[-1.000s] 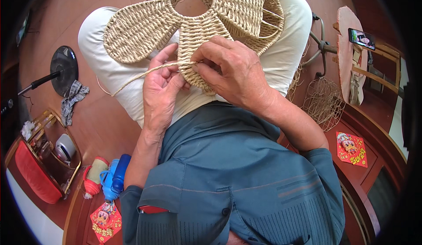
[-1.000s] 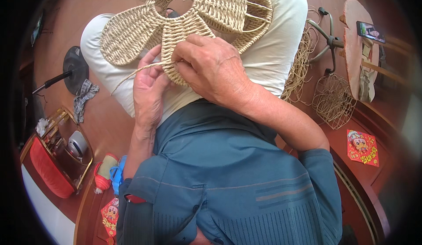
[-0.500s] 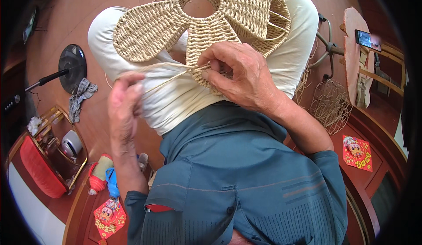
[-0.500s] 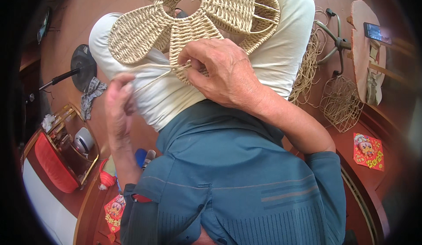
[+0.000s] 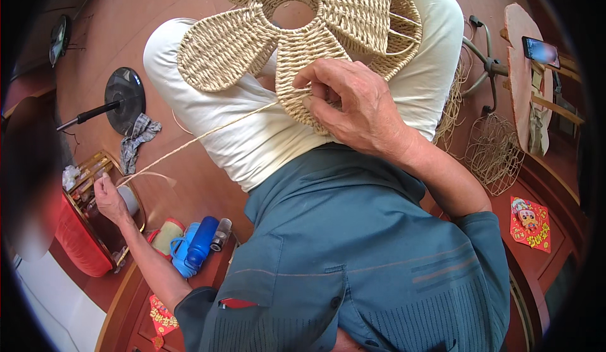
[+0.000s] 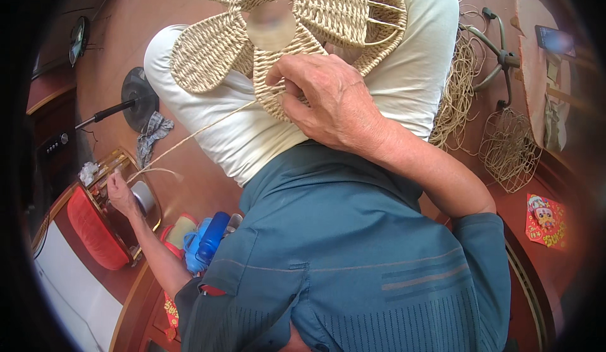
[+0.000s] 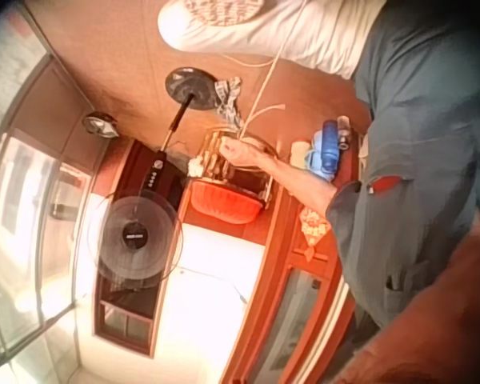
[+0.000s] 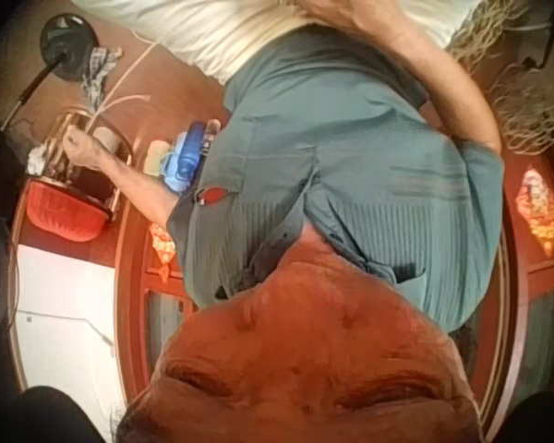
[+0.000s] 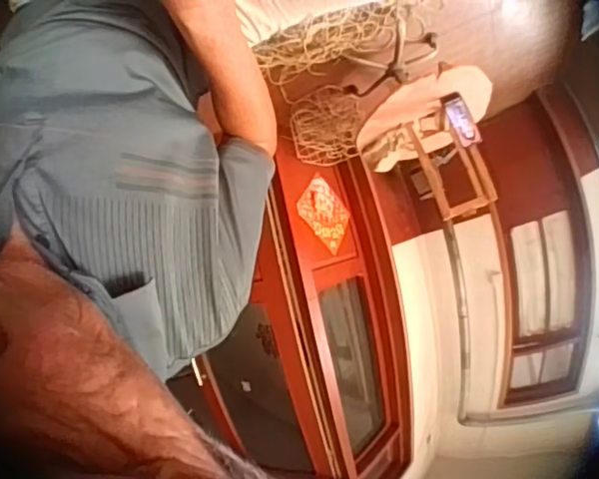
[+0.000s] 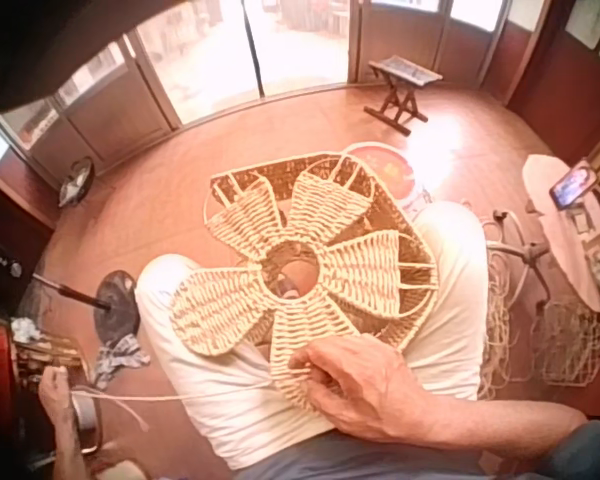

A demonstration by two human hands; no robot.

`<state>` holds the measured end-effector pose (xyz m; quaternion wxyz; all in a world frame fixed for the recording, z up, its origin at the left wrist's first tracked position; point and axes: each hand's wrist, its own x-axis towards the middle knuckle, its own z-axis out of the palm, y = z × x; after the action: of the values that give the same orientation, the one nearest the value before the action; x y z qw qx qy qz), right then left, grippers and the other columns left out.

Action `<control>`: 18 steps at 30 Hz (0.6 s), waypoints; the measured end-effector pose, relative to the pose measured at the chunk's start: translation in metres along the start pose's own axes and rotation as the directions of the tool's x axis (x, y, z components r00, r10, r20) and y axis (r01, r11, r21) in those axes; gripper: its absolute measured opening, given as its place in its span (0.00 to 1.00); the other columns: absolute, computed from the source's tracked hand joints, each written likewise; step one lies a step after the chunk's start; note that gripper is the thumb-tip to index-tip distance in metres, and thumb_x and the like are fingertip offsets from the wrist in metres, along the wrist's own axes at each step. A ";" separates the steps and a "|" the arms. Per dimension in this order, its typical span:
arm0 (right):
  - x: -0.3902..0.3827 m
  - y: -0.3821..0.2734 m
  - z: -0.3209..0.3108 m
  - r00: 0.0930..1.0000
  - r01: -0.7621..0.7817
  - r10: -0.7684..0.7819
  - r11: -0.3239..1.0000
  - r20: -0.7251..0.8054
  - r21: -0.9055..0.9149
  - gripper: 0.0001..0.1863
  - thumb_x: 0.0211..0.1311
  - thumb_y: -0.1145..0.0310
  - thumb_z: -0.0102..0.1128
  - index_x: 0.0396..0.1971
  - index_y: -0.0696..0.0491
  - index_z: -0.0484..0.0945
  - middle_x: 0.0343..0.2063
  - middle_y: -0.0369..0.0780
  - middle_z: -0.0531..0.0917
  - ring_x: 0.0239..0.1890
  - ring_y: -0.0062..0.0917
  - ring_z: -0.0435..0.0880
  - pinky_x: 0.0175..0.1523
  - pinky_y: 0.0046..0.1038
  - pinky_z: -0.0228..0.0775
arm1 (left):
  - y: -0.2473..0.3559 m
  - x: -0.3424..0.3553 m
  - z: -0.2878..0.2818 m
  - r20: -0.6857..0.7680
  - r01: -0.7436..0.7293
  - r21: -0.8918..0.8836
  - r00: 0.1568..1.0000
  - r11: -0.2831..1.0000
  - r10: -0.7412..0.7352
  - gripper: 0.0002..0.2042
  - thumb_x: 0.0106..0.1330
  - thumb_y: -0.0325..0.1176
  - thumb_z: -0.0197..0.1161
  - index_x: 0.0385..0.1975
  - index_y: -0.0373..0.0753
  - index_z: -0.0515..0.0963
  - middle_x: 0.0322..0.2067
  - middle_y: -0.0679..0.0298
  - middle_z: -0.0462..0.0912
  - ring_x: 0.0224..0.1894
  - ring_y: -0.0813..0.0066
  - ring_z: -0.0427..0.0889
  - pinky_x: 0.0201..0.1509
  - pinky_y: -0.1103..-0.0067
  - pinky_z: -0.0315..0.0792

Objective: Weaving a straw craft item with a flower or petal-like shape.

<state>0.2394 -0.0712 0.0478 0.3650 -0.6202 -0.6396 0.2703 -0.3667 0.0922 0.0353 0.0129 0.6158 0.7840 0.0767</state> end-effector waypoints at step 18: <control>0.009 -0.012 -0.014 0.822 -0.566 0.105 0.274 0.560 0.778 0.19 0.86 0.52 0.58 0.53 0.54 0.82 0.27 0.24 0.69 0.30 0.10 0.63 0.35 0.19 0.55 | 0.283 -0.142 -0.016 0.630 0.286 -0.777 0.360 0.561 0.689 0.10 0.77 0.36 0.69 0.46 0.36 0.89 0.28 0.74 0.83 0.30 0.87 0.77 0.34 0.83 0.71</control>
<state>0.2443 -0.0644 0.0669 0.4404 -0.3570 -0.2813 0.7743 -0.0614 0.0183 0.0791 0.7009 0.5772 0.4134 0.0675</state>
